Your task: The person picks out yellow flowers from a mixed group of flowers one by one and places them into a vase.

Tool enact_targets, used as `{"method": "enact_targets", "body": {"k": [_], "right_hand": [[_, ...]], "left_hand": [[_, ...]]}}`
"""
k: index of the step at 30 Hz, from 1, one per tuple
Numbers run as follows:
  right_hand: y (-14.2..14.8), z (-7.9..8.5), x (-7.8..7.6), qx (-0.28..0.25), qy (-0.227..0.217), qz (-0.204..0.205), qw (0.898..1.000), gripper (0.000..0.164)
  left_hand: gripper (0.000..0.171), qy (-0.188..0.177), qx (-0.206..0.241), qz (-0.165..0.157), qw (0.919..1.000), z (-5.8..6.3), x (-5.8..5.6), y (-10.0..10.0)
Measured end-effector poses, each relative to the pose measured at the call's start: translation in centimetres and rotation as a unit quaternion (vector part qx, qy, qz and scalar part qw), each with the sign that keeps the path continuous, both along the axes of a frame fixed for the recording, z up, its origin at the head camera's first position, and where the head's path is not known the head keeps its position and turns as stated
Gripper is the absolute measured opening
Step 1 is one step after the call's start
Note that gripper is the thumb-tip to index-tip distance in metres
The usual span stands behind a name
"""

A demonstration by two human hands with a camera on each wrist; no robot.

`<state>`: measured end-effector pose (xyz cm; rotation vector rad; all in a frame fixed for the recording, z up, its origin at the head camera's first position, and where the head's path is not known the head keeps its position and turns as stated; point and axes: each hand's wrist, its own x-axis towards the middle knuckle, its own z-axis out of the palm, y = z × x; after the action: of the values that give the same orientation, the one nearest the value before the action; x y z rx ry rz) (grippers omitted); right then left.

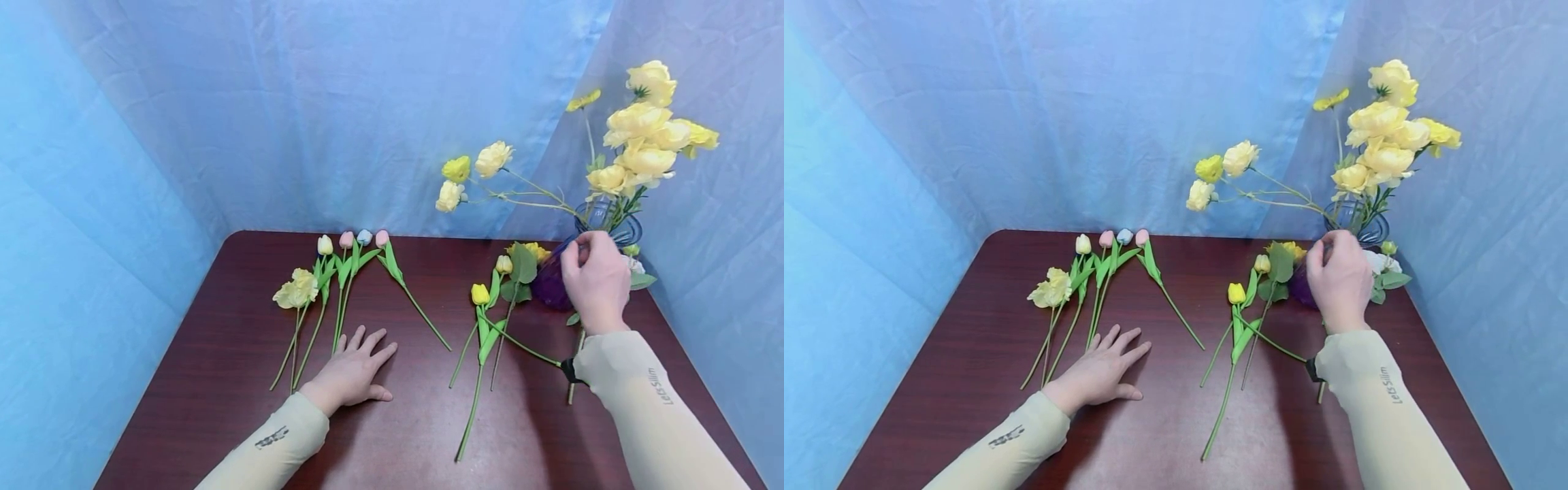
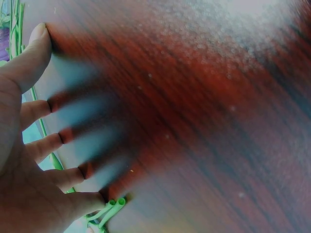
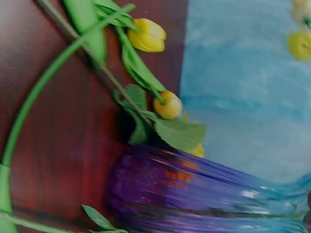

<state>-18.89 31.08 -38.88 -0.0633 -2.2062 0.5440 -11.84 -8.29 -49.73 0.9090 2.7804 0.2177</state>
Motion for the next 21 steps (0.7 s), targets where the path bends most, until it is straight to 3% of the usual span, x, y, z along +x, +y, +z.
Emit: {"method": "enact_targets", "body": {"k": [5, 8, 11, 15, 21], "right_hand": [[-0.7, -2.1, 0.2, 0.007, -0.066, 0.009, 0.998, 0.012], [-0.9, -3.2, 0.3, 0.007, -0.136, 0.013, 0.991, 0.015], [-1.0, -4.2, 0.5, -0.003, -0.225, 0.023, 0.974, 0.022], [-1.2, -5.5, 0.6, -0.021, -0.33, 0.038, 0.943, 0.029], [-1.6, -7.3, 0.5, -0.026, -0.41, 0.045, 0.911, 0.028]], "left_hand": [[0.088, 0.001, -0.001, 0.0, 1.0, 0.0, 0.0, 0.0], [0.088, 0.002, -0.003, 0.0, 1.0, 0.0, 0.0, 0.0], [0.088, 0.001, -0.005, 0.001, 1.0, 0.0, 0.0, 0.0], [0.088, -0.001, -0.007, 0.003, 1.0, 0.1, 0.0, 0.0], [0.088, -0.003, -0.006, 0.004, 1.0, 0.1, 0.0, 0.1]]}}
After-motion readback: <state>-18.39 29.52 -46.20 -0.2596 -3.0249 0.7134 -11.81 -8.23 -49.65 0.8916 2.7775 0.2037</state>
